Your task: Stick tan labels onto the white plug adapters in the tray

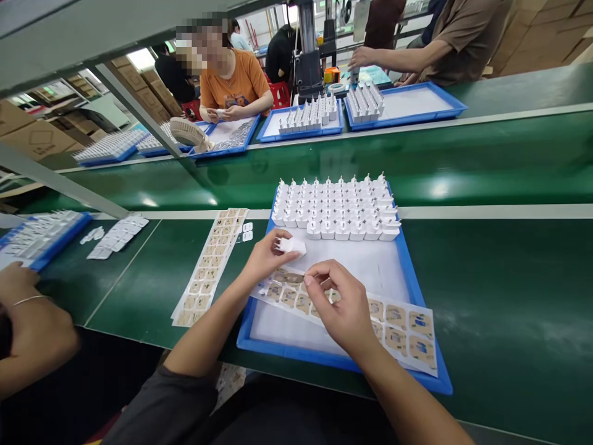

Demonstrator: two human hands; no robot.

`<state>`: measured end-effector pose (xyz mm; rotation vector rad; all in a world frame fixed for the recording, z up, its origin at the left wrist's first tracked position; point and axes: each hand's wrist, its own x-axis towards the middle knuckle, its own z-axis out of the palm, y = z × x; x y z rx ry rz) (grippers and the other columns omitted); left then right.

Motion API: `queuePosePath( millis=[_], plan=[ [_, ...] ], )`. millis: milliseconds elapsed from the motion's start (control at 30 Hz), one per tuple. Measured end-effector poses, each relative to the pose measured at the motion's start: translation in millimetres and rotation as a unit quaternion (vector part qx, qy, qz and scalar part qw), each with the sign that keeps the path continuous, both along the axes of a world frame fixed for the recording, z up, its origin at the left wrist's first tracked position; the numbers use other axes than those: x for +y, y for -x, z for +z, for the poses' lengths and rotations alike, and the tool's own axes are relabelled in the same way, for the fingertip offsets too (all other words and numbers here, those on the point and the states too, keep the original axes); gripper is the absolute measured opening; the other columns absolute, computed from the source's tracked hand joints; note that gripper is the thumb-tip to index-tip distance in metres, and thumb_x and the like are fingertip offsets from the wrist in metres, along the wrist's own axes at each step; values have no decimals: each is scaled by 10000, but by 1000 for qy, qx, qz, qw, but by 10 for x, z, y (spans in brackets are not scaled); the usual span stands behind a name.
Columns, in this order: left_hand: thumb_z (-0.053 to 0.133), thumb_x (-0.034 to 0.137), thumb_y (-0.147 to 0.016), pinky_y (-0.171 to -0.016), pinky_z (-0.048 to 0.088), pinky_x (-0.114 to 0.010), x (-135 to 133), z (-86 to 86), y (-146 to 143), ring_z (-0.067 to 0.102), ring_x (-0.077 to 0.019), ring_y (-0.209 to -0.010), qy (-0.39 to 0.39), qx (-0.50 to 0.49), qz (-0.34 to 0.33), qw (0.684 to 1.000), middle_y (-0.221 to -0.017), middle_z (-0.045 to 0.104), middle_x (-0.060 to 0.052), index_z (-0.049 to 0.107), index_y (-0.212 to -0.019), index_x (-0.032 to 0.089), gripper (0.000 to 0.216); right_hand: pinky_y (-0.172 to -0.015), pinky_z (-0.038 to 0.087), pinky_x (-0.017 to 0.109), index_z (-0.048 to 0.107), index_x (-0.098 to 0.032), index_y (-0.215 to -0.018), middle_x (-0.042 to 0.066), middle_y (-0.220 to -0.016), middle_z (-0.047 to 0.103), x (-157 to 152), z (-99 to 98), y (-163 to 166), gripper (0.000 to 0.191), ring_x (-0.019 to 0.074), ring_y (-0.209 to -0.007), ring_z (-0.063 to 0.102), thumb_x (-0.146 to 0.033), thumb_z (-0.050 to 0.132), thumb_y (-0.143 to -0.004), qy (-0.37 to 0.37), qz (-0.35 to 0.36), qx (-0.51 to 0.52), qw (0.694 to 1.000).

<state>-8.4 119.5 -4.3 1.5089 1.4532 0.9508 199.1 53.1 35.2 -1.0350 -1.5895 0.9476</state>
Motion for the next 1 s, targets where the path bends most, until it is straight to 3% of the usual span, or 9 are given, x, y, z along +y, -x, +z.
queuePosePath(
  millis=[133,300,367,467,633,733,800,867,1000],
  plan=[
    [944,394,-651,-700,598,-269,-303,84,124,681,-155,-815,47,-313,-35,948,-1052,675,-14,566,-1045,231,570,-622,521,250,671,-228,-896,13,-839,662,-6,3,-24,134,140,-701,624,-306,642,-1000,57,37,54,996],
    [941,424,-662,-669,553,-211,-557,-1,25,681,-145,-809,95,-439,-83,889,-983,705,-23,652,-1083,212,553,-686,552,255,683,-225,-883,32,-875,685,-12,25,-9,152,156,-771,655,-336,676,-987,105,124,118,980],
    [938,428,-677,-722,557,-228,-595,-55,-17,690,-153,-834,89,-431,-101,892,-994,726,-40,677,-1077,200,529,-666,535,250,678,-226,-871,23,-842,667,-11,31,-9,171,149,-743,634,-353,681,-986,128,135,130,974],
    [921,364,-737,-872,575,-312,-634,-94,-29,714,-209,-979,20,-340,-124,932,-1101,746,-82,688,-1112,207,468,-633,514,258,660,-226,-853,21,-828,643,2,22,-20,206,149,-708,599,-386,690,-980,159,125,148,968],
    [681,362,-979,-1160,448,-462,-693,-59,11,564,-299,-1355,-124,-137,-119,976,-1421,617,-126,653,-1396,290,423,-658,504,290,645,-229,-848,25,-831,609,19,-40,-34,234,172,-744,579,-420,693,-974,184,111,170,962],
    [508,427,-1059,-1134,458,-462,-724,-48,4,559,-288,-1305,-141,-92,-143,975,-1382,573,-131,556,-1518,309,477,-681,505,286,652,-231,-863,17,-833,606,11,-77,-23,217,166,-753,568,-412,698,-974,205,123,179,954],
    [490,482,-1056,-1091,484,-453,-742,-70,-19,574,-277,-1233,-143,-91,-171,971,-1313,571,-131,468,-1581,309,553,-686,514,283,648,-231,-868,6,-804,607,0,-87,-8,207,159,-734,578,-401,693,-979,232,146,203,940],
    [600,530,-998,-1040,512,-428,-753,-116,-46,588,-267,-1165,-150,-94,-170,969,-1247,573,-123,451,-1588,304,650,-677,527,287,645,-225,-861,1,-777,609,-10,-86,11,212,155,-706,592,-395,695,-977,255,170,223,925],
    [832,461,-848,-876,566,-325,-748,-198,-86,642,-214,-1034,-155,-161,-88,971,-1138,626,-85,514,-1488,288,735,-636,524,288,641,-214,-835,0,-770,615,-18,-67,39,246,147,-654,597,-413,713,-959,258,181,240,918]
  ],
)
